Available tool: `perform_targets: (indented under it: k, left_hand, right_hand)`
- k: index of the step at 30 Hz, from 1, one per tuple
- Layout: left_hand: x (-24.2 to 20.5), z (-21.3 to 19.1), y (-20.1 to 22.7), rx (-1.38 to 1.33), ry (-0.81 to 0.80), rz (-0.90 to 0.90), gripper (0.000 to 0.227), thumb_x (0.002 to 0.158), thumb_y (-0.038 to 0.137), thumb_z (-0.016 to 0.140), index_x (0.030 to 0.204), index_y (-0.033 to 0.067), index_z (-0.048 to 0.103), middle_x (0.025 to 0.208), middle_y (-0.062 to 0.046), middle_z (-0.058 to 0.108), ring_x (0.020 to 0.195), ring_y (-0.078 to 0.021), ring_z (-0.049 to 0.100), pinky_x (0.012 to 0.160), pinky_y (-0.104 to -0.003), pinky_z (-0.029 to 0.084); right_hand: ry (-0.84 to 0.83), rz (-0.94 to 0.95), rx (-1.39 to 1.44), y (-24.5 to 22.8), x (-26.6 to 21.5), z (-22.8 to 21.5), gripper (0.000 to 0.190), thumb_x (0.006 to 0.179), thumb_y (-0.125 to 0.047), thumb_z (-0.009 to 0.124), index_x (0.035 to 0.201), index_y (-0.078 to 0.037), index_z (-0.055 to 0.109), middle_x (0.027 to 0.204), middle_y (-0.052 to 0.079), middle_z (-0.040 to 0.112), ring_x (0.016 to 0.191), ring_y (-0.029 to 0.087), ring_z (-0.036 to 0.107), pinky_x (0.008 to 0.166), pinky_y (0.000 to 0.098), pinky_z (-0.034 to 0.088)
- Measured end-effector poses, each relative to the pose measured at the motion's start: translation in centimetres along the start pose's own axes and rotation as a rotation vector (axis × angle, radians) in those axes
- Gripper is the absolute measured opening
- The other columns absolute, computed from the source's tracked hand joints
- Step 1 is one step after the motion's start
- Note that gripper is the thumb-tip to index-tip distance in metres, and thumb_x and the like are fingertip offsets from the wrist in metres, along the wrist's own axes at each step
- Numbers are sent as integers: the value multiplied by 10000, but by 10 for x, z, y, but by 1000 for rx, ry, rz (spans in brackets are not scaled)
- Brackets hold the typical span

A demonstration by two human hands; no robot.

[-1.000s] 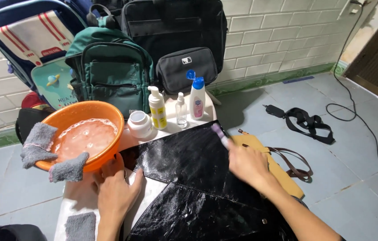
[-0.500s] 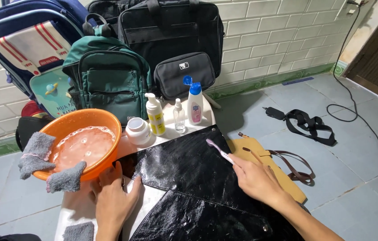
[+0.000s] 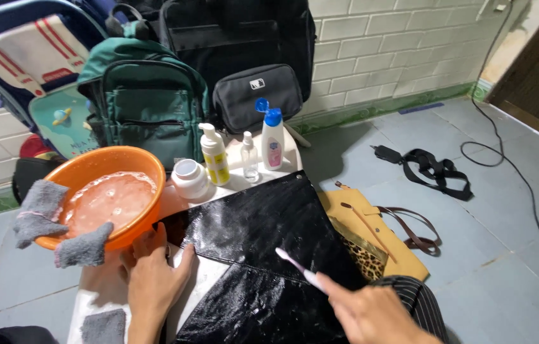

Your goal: Cleaning a black leather piece using a toothbrush, cleaning solution, and a cloth to remove dirt and apply treatment.

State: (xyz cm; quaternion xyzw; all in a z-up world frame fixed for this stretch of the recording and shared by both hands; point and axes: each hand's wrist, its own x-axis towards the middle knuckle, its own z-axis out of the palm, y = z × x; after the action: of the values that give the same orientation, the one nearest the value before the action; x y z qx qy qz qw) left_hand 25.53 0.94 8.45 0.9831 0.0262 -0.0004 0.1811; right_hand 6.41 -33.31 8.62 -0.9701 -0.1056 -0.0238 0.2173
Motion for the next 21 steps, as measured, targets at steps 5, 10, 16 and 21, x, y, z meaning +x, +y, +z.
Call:
perform_targets:
  k: [5,10,16,21]
  left_hand:
    - [0,2,0,11,34,5,746,879,673,494,1122,2,713,934,-225,773,892,-411,746,866,-477,586]
    - [-4,4,0,6,26,0,751,889,675,503,1062,-23,720,916,-240,755,872,-415,741,814,-484,606]
    - [-9,-3,2,-105,138,-16,671,844,623,570,842,-28,732,780,-224,738,718,-409,702,720,-469,571]
    - [-9,6,-7,-212,236,53,532,885,517,615,874,-4,722,835,-228,724,755,-410,694,745,-493,561]
  right_hand:
    - [101,249,-305,-6,-8,-16,432,905,-233,561,1336,-204,563,541,34,708,383,232,657,402,378,542]
    - [-62,373,-208,-11,-10,-26,431,996,-398,340,1373,-254,493,432,-72,590,308,133,568,314,357,456]
    - [217,10,-428,-5,-28,17,602,795,-219,695,1382,-270,568,347,16,577,215,154,575,265,394,453]
    - [-47,656,-474,-34,25,-8,497,922,-446,420,1412,-522,437,783,82,788,751,354,757,710,468,579]
